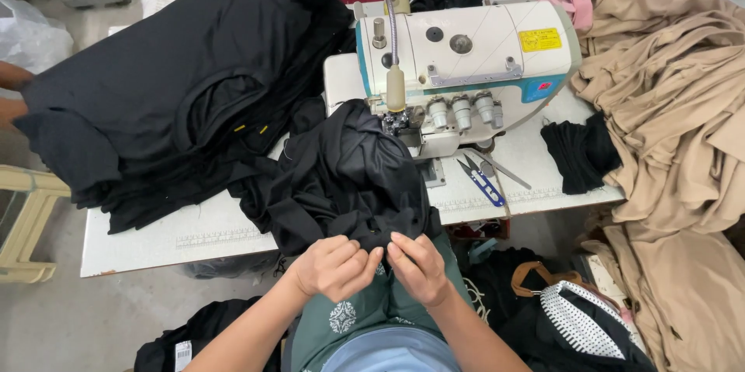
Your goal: Handling and aligning black fabric pieces at a sewing workstation to prepare them for production.
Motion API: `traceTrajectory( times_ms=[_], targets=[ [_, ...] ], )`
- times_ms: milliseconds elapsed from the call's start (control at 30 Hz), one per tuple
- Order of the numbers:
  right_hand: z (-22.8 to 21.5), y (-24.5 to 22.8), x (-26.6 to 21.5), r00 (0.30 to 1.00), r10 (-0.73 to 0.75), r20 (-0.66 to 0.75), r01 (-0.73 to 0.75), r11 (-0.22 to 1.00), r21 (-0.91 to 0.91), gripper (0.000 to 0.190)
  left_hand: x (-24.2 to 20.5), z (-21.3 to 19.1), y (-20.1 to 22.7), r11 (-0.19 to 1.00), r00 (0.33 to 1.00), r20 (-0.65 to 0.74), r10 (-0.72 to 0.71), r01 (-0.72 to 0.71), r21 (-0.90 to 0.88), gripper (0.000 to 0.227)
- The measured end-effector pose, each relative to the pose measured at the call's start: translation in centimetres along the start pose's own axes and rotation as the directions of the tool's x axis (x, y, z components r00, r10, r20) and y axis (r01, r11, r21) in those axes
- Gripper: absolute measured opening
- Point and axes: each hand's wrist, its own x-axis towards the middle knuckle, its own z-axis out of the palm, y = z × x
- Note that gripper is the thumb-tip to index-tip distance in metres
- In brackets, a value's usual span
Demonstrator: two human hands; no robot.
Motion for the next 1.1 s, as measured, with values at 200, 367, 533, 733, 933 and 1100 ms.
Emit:
traceTrajectory(
  times_ms=[200, 367, 533, 733, 933, 1100],
  targets=[
    [0.6, 0.3, -1.1, 1.0, -0.007, -0.011, 0.007, 1.0, -0.025, 0.025, -1.5, 0.5, 0.2, 1.0, 1.0, 0.001, -0.005, 0.005, -0.023, 0.005],
    [1.0, 0.7, 4.7, 0.869, 0.486, 0.095, -0.493, 0.83, 0.259, 0.012, -2.7, 2.0, 0.0, 0.724, 0.772, 0.156, -0.617, 0.634, -0.272, 0.016],
    [-0.3, 1.7, 5.0, 0.622, 0.67, 0.405, -0.781, 0.492, 0.384, 0.012, -0.5, 0.3, -1.7, 0.331, 0.51, 0.46, -0.727, 0.847, -0.417, 0.016],
    [-1.4, 1.7, 6.2, 0.464, 0.705, 0.537, -0.873, 0.258, 0.414, 0.012, 0.2, 0.1, -1.9, 0.01, 0.25, 0.654, -0.714, 0.938, -0.347, 0.013],
    [-2.0, 2.1, 6.0, 0.377, 0.712, 0.593, -0.911, 0.171, 0.374, 0.013, 2.1, -0.1, -2.0, -0.248, 0.005, 0.741, -0.671, 0.941, -0.231, 0.014],
    [-1.8, 2.1, 6.1, 0.336, 0.724, 0.602, -0.926, 0.137, 0.352, 0.014, 2.2, 0.1, -2.0, -0.308, -0.031, 0.743, -0.669, 0.921, -0.239, 0.013]
  ],
)
